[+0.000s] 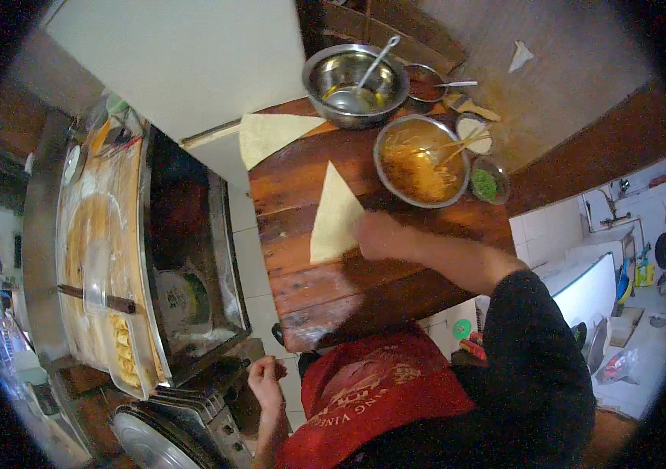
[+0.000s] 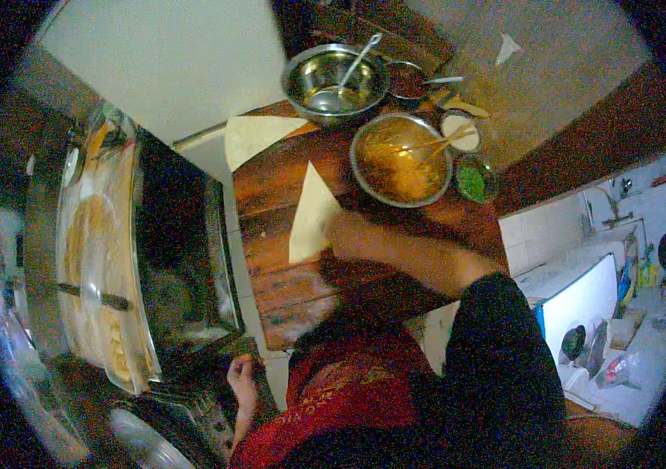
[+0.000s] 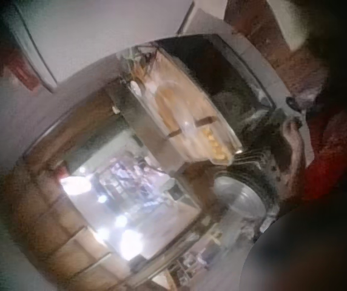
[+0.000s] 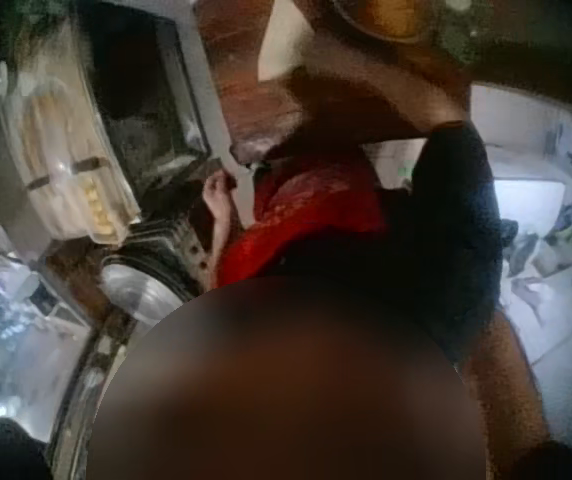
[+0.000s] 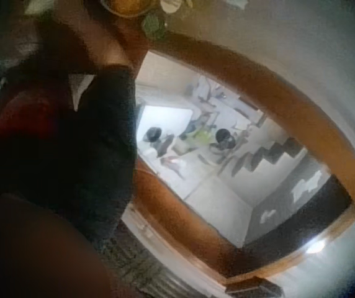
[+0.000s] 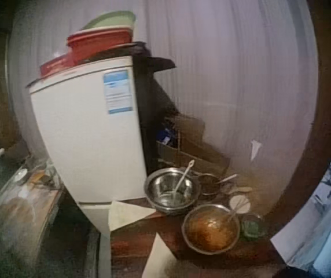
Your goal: The person places a portion of shredded filling onto triangular pastry sheets, folds them into samosas, and places the finished units into a plastic container. The process is repeated multiple times.
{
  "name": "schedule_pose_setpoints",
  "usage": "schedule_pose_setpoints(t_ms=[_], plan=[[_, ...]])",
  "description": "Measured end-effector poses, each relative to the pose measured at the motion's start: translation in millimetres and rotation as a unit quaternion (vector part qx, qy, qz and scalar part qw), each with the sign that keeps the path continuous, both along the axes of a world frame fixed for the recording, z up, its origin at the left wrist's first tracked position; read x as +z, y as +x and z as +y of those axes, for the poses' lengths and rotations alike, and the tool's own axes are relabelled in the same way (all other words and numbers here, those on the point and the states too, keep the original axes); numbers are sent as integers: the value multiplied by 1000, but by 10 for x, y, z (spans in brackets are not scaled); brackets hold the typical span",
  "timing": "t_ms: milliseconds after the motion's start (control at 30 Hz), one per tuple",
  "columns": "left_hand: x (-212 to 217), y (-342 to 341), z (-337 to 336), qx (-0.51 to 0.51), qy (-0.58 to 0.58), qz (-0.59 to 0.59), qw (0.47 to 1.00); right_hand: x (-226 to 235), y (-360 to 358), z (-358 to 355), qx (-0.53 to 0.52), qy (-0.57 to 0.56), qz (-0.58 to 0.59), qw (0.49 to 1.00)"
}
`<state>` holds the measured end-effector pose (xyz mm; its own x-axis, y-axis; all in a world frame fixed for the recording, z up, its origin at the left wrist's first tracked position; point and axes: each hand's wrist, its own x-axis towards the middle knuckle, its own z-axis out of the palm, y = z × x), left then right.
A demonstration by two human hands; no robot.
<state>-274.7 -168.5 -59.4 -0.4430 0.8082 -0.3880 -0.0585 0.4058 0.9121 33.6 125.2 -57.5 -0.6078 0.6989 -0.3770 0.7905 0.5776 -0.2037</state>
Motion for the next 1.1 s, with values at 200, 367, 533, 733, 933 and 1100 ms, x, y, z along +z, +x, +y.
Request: schedule_pose_setpoints(t_ms=[200, 367, 533, 733, 933, 1100], plan=[[137, 1005, 647, -193, -42, 90, 976, -201, 1119, -693, 64, -75, 186, 978], [-301, 1394, 966, -204, 51, 56, 976, 277, 1578, 231, -173, 124, 261, 941], [59, 2061, 1606, -277, 12, 97, 956, 344, 1748, 714, -182, 15, -57, 981], [-202, 2481, 1817, -287, 13, -29, 957, -118, 1567, 824, -146, 17, -16, 989], [-234, 2432, 1729, -321, -28, 11, 947, 0, 1564, 1006, -203, 60, 134, 968], [-172, 2303, 1601, -294, -43, 29, 954, 30, 1391, 1008, -125, 111, 14, 986]])
